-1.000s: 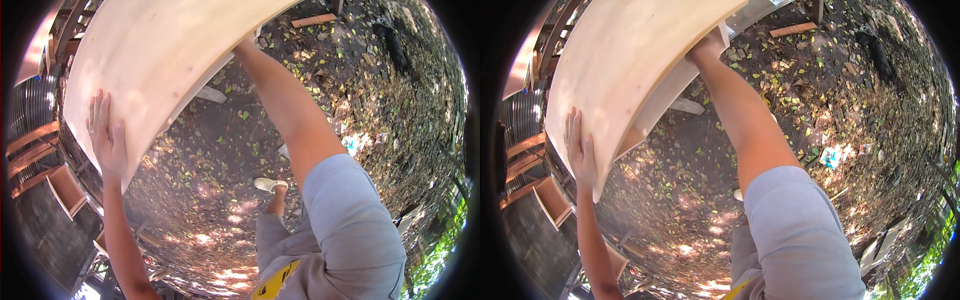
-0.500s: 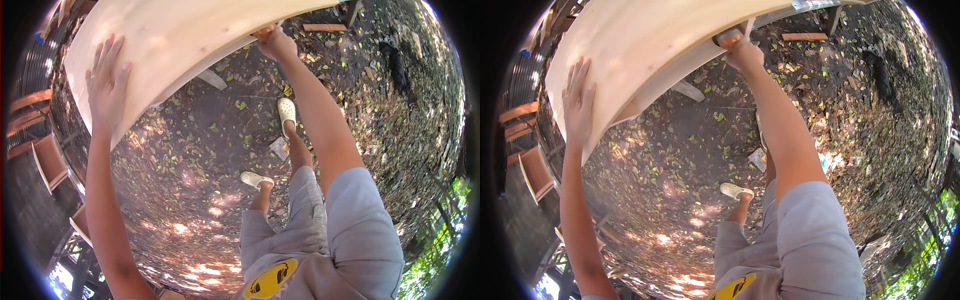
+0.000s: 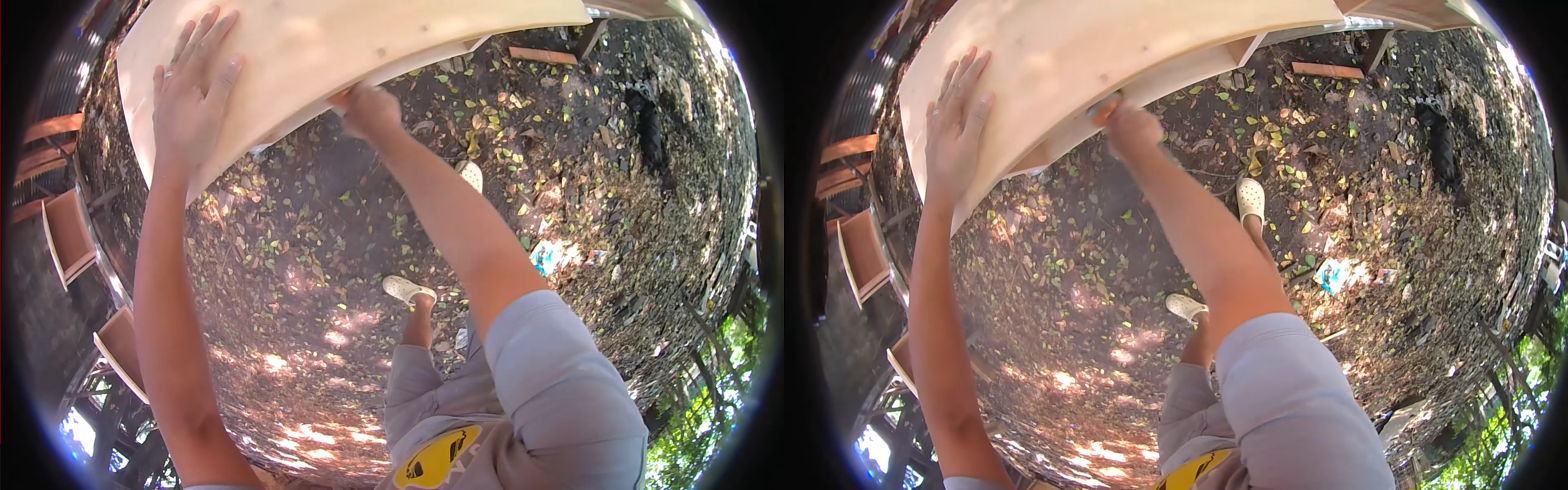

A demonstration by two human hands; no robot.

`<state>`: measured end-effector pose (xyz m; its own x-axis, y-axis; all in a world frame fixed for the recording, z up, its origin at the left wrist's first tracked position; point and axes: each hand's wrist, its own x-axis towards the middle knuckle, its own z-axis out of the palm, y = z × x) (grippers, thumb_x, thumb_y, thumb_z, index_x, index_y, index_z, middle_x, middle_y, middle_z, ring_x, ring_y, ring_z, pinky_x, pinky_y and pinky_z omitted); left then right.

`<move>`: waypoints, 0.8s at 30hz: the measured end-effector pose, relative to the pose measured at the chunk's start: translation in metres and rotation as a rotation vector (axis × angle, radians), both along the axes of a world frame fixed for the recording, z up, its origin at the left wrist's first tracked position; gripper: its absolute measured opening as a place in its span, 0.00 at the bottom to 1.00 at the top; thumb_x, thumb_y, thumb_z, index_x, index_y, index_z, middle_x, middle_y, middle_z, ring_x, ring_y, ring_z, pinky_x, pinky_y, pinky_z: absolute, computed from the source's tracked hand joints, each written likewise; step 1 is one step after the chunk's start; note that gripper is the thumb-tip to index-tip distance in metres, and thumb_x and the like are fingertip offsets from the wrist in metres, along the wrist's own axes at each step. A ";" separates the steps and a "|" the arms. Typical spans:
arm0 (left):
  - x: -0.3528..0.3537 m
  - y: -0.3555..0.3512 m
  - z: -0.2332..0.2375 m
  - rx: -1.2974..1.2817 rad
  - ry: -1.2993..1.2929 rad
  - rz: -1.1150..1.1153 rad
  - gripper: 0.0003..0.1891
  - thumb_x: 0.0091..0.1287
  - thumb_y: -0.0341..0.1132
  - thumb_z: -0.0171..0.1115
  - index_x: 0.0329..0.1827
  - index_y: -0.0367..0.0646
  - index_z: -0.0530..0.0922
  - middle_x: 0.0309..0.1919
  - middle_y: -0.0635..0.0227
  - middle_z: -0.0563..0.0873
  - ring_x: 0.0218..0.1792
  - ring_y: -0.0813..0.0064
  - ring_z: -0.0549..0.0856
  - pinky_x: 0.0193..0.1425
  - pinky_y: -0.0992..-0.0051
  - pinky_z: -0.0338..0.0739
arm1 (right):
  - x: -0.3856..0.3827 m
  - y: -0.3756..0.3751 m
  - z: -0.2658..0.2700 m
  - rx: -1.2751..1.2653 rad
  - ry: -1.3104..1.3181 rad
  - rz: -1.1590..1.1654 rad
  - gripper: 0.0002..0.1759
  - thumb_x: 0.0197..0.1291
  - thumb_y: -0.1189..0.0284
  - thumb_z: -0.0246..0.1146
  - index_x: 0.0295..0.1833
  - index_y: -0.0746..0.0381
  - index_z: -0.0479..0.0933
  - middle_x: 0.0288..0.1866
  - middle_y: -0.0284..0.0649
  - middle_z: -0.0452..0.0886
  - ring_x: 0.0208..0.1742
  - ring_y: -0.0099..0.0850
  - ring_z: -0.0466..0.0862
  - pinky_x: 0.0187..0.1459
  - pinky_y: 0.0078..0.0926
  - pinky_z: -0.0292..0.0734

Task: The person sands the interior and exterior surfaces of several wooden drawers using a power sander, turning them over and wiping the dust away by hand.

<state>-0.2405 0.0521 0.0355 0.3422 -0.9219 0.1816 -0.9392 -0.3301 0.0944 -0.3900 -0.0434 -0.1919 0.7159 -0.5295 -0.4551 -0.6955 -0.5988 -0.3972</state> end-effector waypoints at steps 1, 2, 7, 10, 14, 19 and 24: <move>0.003 0.001 -0.001 -0.007 0.003 -0.018 0.25 0.75 0.51 0.49 0.74 0.66 0.69 0.77 0.78 0.66 0.80 0.70 0.56 0.80 0.46 0.40 | 0.008 0.015 0.007 0.043 0.010 -0.024 0.26 0.60 0.67 0.63 0.60 0.69 0.68 0.51 0.49 0.83 0.52 0.41 0.87 0.48 0.38 0.85; 0.004 0.001 -0.002 -0.015 0.006 -0.034 0.25 0.75 0.51 0.49 0.74 0.67 0.69 0.77 0.78 0.66 0.80 0.70 0.56 0.80 0.46 0.40 | 0.012 0.024 0.007 0.085 0.020 -0.045 0.27 0.60 0.66 0.63 0.61 0.69 0.68 0.52 0.48 0.83 0.52 0.41 0.87 0.48 0.38 0.85; 0.009 0.003 -0.009 -0.045 -0.050 -0.051 0.24 0.75 0.48 0.51 0.74 0.62 0.70 0.76 0.75 0.67 0.79 0.68 0.58 0.80 0.50 0.44 | -0.022 -0.007 0.000 0.014 -0.005 -0.184 0.28 0.60 0.62 0.61 0.60 0.69 0.69 0.52 0.50 0.82 0.52 0.42 0.86 0.49 0.38 0.84; -0.019 0.000 0.010 -0.032 0.019 0.044 0.25 0.71 0.46 0.57 0.72 0.58 0.72 0.75 0.69 0.68 0.78 0.62 0.60 0.81 0.52 0.46 | -0.084 -0.074 -0.004 -0.159 0.048 -0.259 0.42 0.50 0.50 0.72 0.59 0.69 0.65 0.47 0.50 0.86 0.50 0.43 0.88 0.50 0.37 0.83; -0.033 -0.004 0.021 -0.006 0.081 0.133 0.25 0.71 0.47 0.56 0.71 0.58 0.72 0.76 0.68 0.66 0.79 0.61 0.59 0.82 0.51 0.45 | -0.115 -0.120 -0.005 -0.168 0.108 -0.305 0.41 0.51 0.51 0.71 0.58 0.72 0.65 0.50 0.52 0.85 0.52 0.47 0.86 0.53 0.42 0.82; -0.023 0.003 0.015 -0.026 0.080 0.099 0.26 0.71 0.51 0.53 0.71 0.59 0.72 0.76 0.69 0.66 0.79 0.63 0.58 0.82 0.51 0.45 | -0.051 -0.050 -0.002 -0.113 0.067 -0.191 0.37 0.54 0.55 0.67 0.60 0.71 0.65 0.51 0.54 0.84 0.54 0.47 0.85 0.54 0.43 0.82; -0.019 0.008 0.013 -0.082 0.093 0.067 0.27 0.71 0.53 0.50 0.72 0.58 0.72 0.76 0.70 0.66 0.79 0.64 0.58 0.82 0.52 0.45 | 0.020 0.002 0.012 -0.066 -0.031 0.105 0.30 0.56 0.57 0.65 0.59 0.66 0.72 0.50 0.50 0.85 0.55 0.45 0.85 0.55 0.42 0.81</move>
<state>-0.2593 0.0601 0.0485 0.4209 -0.8801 0.2199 -0.9015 -0.3791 0.2087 -0.3702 -0.0416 -0.1802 0.7826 -0.4787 -0.3981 -0.6150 -0.6936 -0.3750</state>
